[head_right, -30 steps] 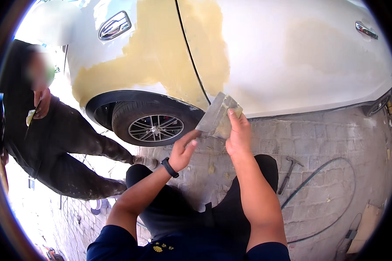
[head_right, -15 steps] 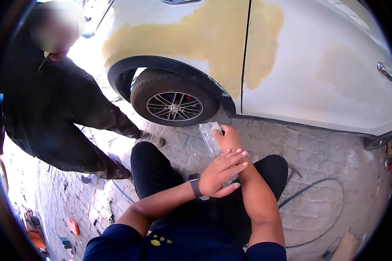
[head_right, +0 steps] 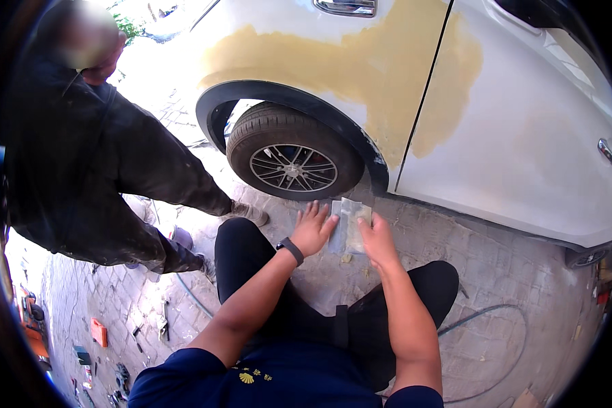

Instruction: The person kneels beside a white car and uses a putty knife to apply and smooth yellow body filler onto the front fender and door area. Another person assists by handing over additional filler material on a separate knife.

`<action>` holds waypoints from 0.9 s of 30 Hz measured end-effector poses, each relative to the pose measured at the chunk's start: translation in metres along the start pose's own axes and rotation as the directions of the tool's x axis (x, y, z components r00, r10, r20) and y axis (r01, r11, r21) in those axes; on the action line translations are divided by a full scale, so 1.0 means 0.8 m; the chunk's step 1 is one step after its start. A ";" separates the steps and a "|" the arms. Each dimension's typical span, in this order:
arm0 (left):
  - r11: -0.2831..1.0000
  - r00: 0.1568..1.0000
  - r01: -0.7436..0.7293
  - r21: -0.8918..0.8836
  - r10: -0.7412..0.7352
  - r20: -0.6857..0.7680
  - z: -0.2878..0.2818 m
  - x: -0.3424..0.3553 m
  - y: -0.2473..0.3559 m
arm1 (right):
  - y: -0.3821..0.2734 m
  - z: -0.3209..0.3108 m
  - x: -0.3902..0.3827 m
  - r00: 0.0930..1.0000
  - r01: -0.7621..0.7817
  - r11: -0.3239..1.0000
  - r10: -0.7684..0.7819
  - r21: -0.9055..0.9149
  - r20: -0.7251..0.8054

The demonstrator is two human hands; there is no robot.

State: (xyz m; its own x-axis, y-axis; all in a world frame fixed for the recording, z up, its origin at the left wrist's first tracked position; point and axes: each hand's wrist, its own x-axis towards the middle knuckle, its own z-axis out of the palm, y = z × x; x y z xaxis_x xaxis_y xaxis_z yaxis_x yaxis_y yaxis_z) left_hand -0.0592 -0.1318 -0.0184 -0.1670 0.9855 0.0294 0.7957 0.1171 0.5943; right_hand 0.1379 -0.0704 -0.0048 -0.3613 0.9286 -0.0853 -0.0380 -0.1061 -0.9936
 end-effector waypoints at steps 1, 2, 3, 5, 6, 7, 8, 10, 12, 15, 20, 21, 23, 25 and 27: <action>0.984 0.983 0.176 0.040 -0.178 0.054 -0.009 0.007 -0.007 | -0.006 -0.006 0.000 0.999 -0.020 1.000 0.020 0.013 -0.034; 0.998 0.988 0.059 -0.023 -0.062 -0.140 -0.007 0.005 -0.003 | 0.001 -0.013 0.009 0.997 -0.006 0.997 0.011 0.083 -0.071; 0.996 0.945 -0.072 -0.061 0.049 -0.324 -0.011 -0.003 0.014 | -0.005 -0.017 0.010 0.996 0.005 0.997 -0.011 -0.073 -0.091; 0.923 0.817 -0.382 -0.056 0.309 -0.486 -0.039 -0.027 0.066 | -0.025 -0.002 0.000 0.991 0.007 0.933 -0.054 -0.361 -0.120; 0.843 0.801 -0.533 -0.074 0.474 -0.366 -0.045 -0.038 0.093 | -0.028 0.003 -0.002 0.995 0.059 0.886 -0.091 -0.460 -0.048; 0.738 0.740 -0.664 -0.117 0.627 -0.243 -0.045 -0.044 0.108 | 0.000 0.005 -0.002 0.998 0.068 0.971 -0.067 -0.231 0.010; 0.766 0.760 -0.640 -0.058 0.621 -0.189 -0.045 -0.041 0.104 | 0.005 0.013 -0.009 0.988 0.155 0.959 -0.156 -0.236 0.017; 0.804 0.799 -0.592 0.059 0.595 -0.082 -0.036 -0.025 0.084 | 0.006 0.009 -0.006 0.986 0.163 0.982 -0.159 -0.091 0.049; 0.951 0.944 -0.308 0.028 0.309 -0.116 -0.013 0.004 0.021 | -0.010 -0.009 0.003 0.990 -0.024 0.979 -0.005 0.204 0.141; 0.559 0.966 0.239 -0.794 -0.219 0.136 0.004 0.020 -0.036 | -0.052 -0.019 -0.006 0.984 0.013 0.755 -0.126 0.656 0.125; -0.351 0.915 0.394 -0.849 0.062 0.399 -0.023 -0.001 0.096 | -0.023 -0.017 0.001 0.974 -0.147 0.810 0.017 0.568 0.228; -0.329 0.953 0.302 -0.895 0.094 0.287 -0.043 -0.009 0.111 | -0.015 -0.010 0.008 0.978 -0.134 0.836 0.026 0.532 0.206; -0.311 0.982 0.110 -0.944 0.183 0.054 -0.058 -0.012 0.126 | -0.014 -0.013 0.021 0.989 -0.098 0.894 0.038 0.437 0.143; -0.260 0.960 -0.165 -0.951 0.180 -0.215 -0.076 -0.013 0.125 | -0.021 -0.024 0.029 0.996 0.043 0.927 -0.011 0.373 -0.088; -0.292 0.913 -0.275 -0.916 0.219 -0.344 -0.111 -0.019 0.137 | -0.019 -0.045 0.039 0.934 0.145 0.964 -0.059 0.222 -0.351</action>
State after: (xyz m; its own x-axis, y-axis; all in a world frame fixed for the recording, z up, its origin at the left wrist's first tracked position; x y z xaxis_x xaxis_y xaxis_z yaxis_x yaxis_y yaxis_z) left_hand -0.0211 -0.1451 0.1173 -0.1786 0.8832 0.4337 -0.7198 -0.4178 0.5543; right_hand 0.1604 -0.0272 0.0053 -0.0080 0.9989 -0.0468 -0.2961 -0.0471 -0.9540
